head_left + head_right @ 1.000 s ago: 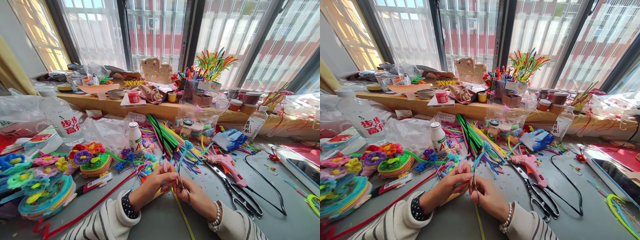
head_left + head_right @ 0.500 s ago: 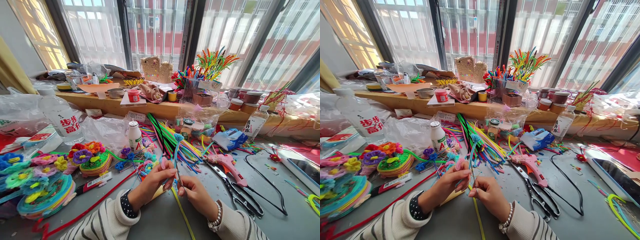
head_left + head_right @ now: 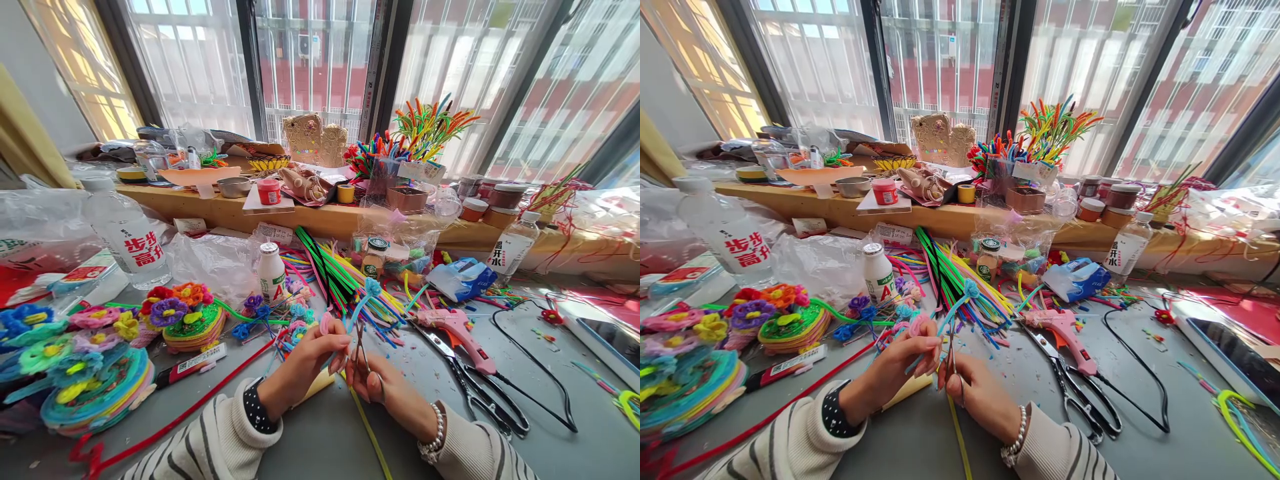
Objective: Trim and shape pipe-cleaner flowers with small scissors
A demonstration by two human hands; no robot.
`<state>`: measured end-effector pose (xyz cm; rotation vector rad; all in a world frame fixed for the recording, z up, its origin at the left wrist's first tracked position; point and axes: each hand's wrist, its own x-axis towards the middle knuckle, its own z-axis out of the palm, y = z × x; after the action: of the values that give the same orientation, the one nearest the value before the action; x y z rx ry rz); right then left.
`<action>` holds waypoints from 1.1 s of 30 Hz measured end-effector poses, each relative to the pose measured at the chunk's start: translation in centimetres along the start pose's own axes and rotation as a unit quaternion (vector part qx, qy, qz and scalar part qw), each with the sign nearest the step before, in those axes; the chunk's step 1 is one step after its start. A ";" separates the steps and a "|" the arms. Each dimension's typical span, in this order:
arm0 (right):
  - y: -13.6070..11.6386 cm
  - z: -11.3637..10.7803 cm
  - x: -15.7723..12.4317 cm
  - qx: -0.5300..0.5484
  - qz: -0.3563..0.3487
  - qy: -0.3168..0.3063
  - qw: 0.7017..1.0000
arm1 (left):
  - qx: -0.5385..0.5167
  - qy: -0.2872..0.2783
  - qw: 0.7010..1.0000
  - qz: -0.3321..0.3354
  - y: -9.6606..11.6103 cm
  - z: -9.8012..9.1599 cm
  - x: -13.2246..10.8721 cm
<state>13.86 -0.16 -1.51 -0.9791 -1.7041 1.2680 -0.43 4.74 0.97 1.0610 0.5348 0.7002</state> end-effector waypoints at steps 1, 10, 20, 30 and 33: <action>0.0 0.0 0.0 -0.002 -0.004 -0.001 1.000 | 0.006 -0.002 1.000 -0.004 0.0 0.0 0.0; 0.0 -0.1 0.1 0.007 -0.017 -0.019 1.000 | 0.039 -0.031 0.999 -0.022 -0.2 0.1 0.1; 0.3 0.2 0.3 0.026 -0.016 0.038 0.999 | 0.011 -0.030 0.999 -0.013 -0.6 0.1 0.2; 0.3 0.3 0.2 0.078 -0.021 0.006 0.997 | 0.033 -0.029 0.999 -0.019 -0.4 0.3 0.1; 0.7 0.1 0.3 0.059 -0.015 0.030 0.998 | 0.038 -0.008 0.999 -0.011 -0.5 0.2 0.1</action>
<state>13.72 0.17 -2.13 -0.9088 -1.5755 1.2912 -0.13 4.55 0.57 1.1281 0.5629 0.6553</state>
